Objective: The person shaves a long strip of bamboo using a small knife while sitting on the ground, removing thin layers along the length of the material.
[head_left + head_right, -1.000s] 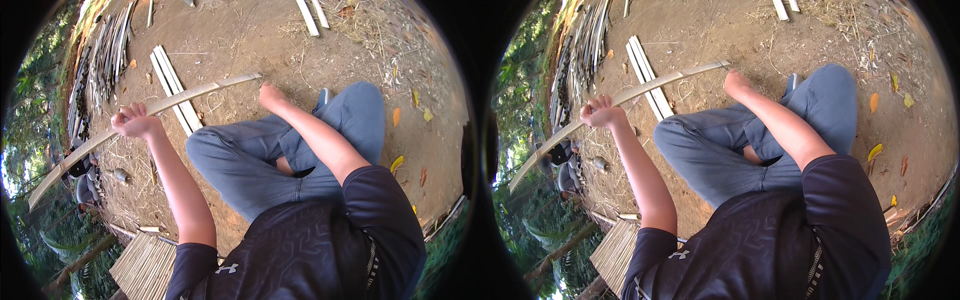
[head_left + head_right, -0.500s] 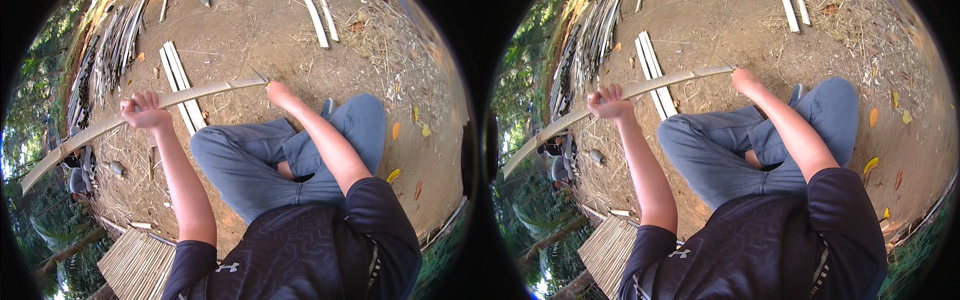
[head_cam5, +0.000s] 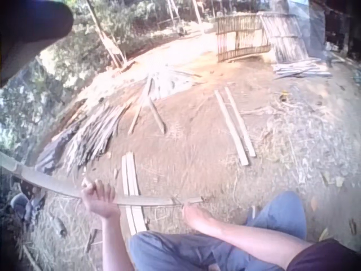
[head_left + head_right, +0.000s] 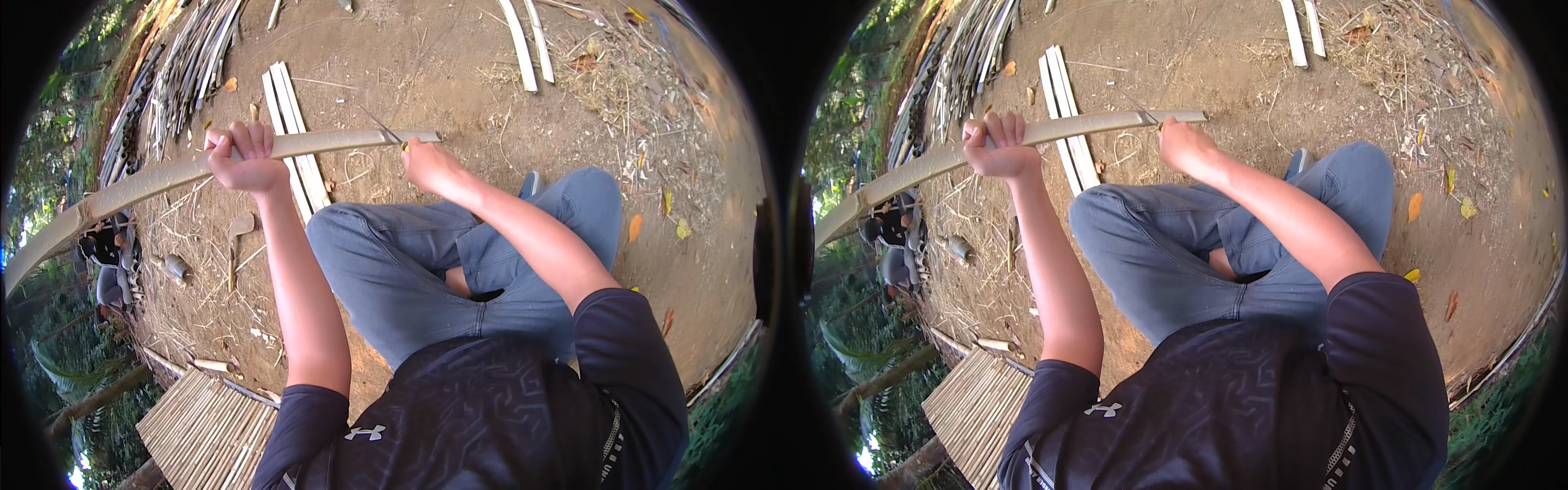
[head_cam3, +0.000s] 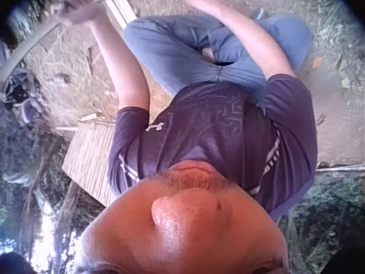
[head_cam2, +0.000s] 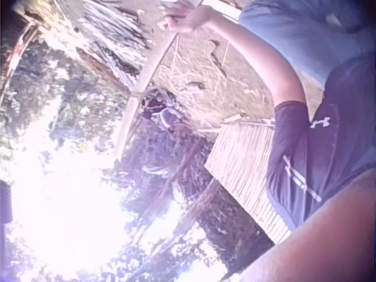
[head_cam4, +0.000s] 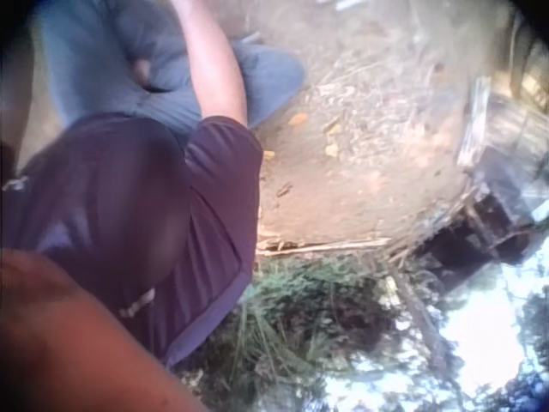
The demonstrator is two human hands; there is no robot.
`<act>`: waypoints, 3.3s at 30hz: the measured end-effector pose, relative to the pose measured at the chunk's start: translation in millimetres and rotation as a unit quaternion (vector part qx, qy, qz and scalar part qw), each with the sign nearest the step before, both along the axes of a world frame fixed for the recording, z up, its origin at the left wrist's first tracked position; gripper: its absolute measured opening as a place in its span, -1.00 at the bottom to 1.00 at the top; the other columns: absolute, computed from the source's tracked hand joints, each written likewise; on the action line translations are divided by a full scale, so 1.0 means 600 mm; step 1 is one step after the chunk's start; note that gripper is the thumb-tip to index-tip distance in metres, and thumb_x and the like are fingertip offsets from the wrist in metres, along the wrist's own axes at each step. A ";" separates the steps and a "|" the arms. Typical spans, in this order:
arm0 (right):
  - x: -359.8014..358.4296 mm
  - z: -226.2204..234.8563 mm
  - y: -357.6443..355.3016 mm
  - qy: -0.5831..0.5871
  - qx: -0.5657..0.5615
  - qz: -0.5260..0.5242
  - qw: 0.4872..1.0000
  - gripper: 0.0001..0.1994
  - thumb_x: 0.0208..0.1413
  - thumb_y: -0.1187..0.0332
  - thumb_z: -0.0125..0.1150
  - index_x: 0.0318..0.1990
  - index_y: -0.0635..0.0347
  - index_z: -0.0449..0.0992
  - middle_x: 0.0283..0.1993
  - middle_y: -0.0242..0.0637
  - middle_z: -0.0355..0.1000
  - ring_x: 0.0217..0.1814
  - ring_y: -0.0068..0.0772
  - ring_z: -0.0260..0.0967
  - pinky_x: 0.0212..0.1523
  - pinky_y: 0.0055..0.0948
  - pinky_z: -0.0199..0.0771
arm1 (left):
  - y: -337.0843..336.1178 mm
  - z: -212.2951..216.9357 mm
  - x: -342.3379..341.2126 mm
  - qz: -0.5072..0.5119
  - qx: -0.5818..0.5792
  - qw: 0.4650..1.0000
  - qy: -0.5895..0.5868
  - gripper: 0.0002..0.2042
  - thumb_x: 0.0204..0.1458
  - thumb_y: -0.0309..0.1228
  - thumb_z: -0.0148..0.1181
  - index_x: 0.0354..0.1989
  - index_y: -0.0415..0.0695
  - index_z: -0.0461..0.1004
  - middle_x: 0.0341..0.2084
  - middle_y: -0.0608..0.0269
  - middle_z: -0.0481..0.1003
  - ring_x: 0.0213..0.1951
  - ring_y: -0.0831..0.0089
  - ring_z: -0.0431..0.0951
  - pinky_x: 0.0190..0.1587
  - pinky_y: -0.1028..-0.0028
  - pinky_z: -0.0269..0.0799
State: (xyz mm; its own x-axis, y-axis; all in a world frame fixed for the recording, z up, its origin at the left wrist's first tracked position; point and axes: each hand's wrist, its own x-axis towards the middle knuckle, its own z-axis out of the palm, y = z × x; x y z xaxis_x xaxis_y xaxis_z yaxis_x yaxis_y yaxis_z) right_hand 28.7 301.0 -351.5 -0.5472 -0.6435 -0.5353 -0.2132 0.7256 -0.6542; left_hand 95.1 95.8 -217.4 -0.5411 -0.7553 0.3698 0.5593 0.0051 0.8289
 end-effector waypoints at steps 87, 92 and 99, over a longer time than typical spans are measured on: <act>-0.036 -0.082 0.297 -0.227 -0.158 -0.329 0.903 -0.67 0.34 0.00 -0.09 -0.09 0.06 0.33 -0.46 -0.45 0.28 -0.69 -0.67 0.07 -0.79 -0.59 0.03 | 0.079 0.026 -0.044 0.096 0.017 0.995 0.011 -0.70 0.11 -0.46 -0.13 -0.64 0.04 -0.01 -0.79 0.51 -0.04 -0.75 0.68 -0.06 -0.69 0.54 -0.21; -0.008 -0.057 0.317 -0.345 -0.305 -0.410 0.787 -0.69 0.39 0.01 -0.18 -0.08 0.04 0.28 -0.43 -0.46 0.23 -0.67 -0.72 -0.02 -0.80 -0.70 -0.09 | 0.076 0.022 -0.045 0.050 0.019 0.998 0.021 -0.70 0.12 -0.49 -0.11 -0.61 0.02 -0.02 -0.74 0.51 -0.02 -0.73 0.70 -0.05 -0.69 0.54 -0.17; -0.015 -0.070 0.326 -0.358 -0.326 -0.430 0.762 -0.68 0.41 0.01 -0.22 -0.08 0.05 0.24 -0.41 -0.45 0.22 -0.63 -0.69 0.01 -0.74 -0.66 -0.06 | 0.082 0.030 -0.049 0.035 -0.002 0.999 0.018 -0.73 0.13 -0.46 -0.10 -0.58 0.02 0.01 -0.75 0.49 -0.01 -0.73 0.68 -0.02 -0.69 0.55 -0.11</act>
